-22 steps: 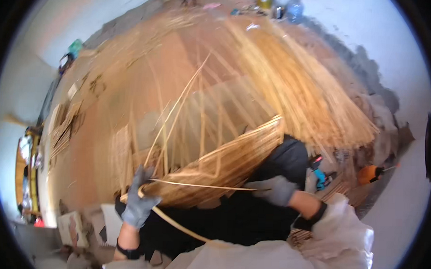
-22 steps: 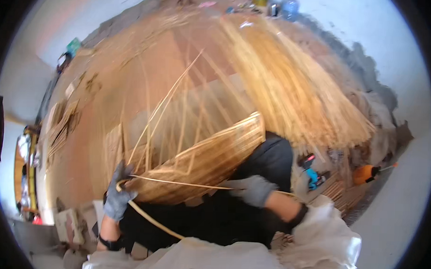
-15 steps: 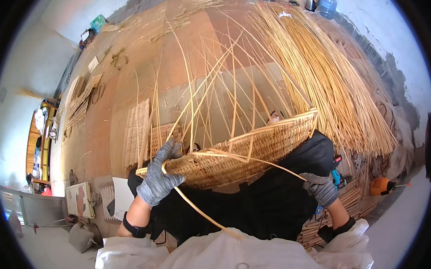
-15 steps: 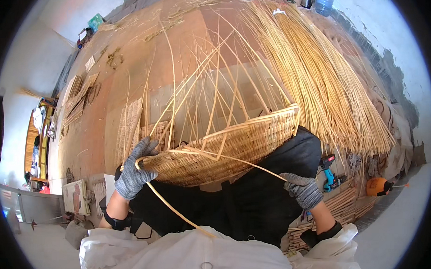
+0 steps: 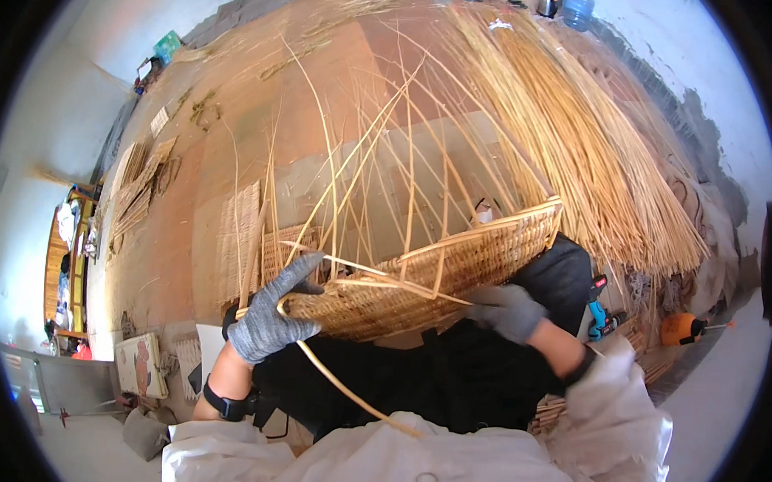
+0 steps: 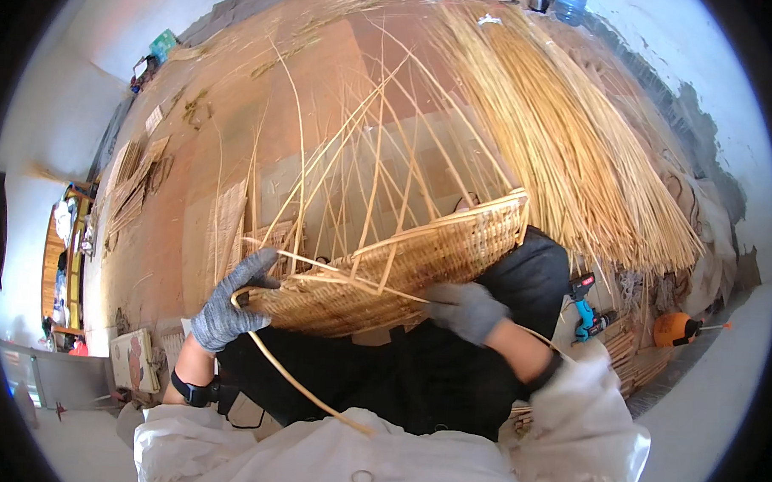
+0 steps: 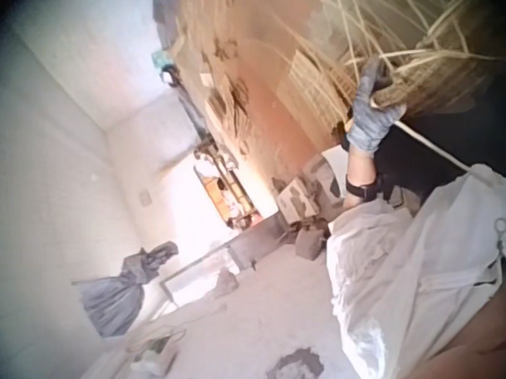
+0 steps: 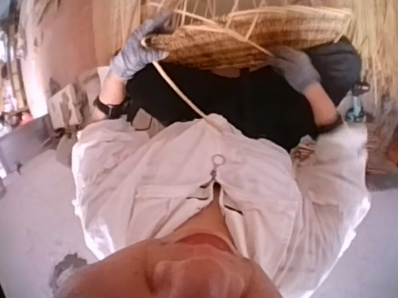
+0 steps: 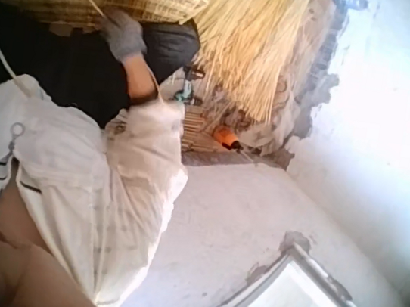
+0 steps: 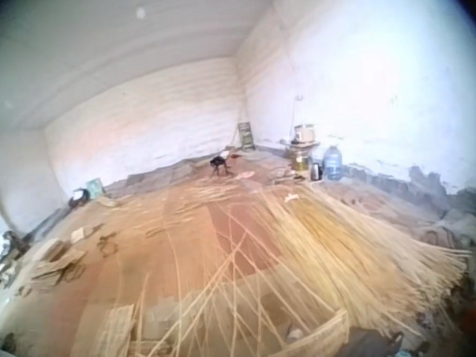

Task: The person weaves a large rectangular basket structure by interlacing vertical and horizontal reeds by hand and using a wooden block to press the weave into place.

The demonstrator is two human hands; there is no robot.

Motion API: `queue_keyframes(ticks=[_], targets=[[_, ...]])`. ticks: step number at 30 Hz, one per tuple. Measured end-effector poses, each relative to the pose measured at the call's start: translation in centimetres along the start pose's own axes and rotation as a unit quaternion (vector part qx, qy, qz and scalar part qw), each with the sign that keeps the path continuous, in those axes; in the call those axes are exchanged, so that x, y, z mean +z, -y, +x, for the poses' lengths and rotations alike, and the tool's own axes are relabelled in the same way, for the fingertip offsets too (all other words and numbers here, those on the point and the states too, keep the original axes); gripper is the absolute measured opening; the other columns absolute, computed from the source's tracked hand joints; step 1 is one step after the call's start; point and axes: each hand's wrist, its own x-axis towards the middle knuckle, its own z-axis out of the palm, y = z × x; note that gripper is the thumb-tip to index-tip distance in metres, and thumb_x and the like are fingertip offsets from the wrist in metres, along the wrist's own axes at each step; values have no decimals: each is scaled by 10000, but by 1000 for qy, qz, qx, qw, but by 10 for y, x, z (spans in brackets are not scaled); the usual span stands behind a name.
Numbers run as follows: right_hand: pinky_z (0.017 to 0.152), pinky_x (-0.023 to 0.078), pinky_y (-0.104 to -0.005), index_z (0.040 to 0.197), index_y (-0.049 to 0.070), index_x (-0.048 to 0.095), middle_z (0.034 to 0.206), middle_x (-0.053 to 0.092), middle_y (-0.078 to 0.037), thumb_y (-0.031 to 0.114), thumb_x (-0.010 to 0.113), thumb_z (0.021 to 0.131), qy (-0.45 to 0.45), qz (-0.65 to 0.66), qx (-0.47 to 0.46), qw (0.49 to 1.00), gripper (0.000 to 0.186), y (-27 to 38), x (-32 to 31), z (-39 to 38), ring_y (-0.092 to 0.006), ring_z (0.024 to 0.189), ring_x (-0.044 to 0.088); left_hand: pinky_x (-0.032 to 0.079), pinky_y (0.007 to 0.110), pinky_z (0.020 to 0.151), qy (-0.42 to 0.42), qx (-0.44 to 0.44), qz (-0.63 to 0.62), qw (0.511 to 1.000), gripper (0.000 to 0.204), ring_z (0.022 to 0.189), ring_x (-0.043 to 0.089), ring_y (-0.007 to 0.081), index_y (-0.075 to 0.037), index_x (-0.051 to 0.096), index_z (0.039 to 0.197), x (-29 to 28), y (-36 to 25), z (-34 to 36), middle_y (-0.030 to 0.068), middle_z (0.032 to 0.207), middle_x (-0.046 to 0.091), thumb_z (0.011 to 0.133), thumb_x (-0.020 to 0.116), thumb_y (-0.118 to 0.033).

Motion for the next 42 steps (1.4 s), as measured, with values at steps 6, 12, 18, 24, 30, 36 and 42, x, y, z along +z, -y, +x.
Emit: queue_keyframes(ticks=[6,12,18,24,30,36,42], targets=[[741,469,-394,1083,78,535,972,589,-187,306,564,755,50,-312,-46,948,401,49,14,84,-332,864,578,448,276,722,12,23,-18,1000,1016,872,516,150,-58,198,1355,-11,19,19,117,1370,281,563,776,-324],[783,457,-386,1135,23,474,979,582,-207,282,722,590,-6,-256,201,946,653,10,-76,-68,-323,894,570,308,373,964,-54,103,-73,991,1085,1271,232,258,-50,125,1365,0,39,1,149,1408,175,565,776,-385],[798,461,-328,1178,-32,403,998,582,-170,195,738,654,-129,190,484,844,662,-29,21,-183,-255,929,567,232,424,1012,-94,109,-161,976,1286,1275,205,282,-153,-4,1380,3,18,11,130,1430,39,432,836,-376],[451,464,-291,1148,49,454,752,568,-98,93,579,771,-119,253,346,896,400,21,14,-96,-156,518,558,190,426,1025,-34,46,-124,991,1298,1279,189,298,-182,8,1381,-18,10,5,118,1428,51,404,844,-364],[506,467,-341,1091,65,509,729,587,-109,150,574,783,-74,193,84,975,327,3,62,31,-207,549,559,252,412,996,116,-50,-90,988,1231,1219,301,296,-163,24,1381,-22,-10,12,111,1385,196,469,831,-338],[742,452,-389,996,82,592,858,620,-156,268,531,796,164,-123,59,977,279,78,1,56,-298,823,587,328,385,941,124,-23,-115,985,1139,1093,432,232,-84,1,1370,-37,17,-19,106,1415,109,562,792,-212],[749,465,-371,998,34,592,993,589,-163,260,519,795,104,-263,170,944,313,141,-54,138,-320,794,594,310,392,950,149,93,-29,984,1027,1092,437,245,-53,12,1361,-37,15,-5,139,1400,109,631,729,-150]])
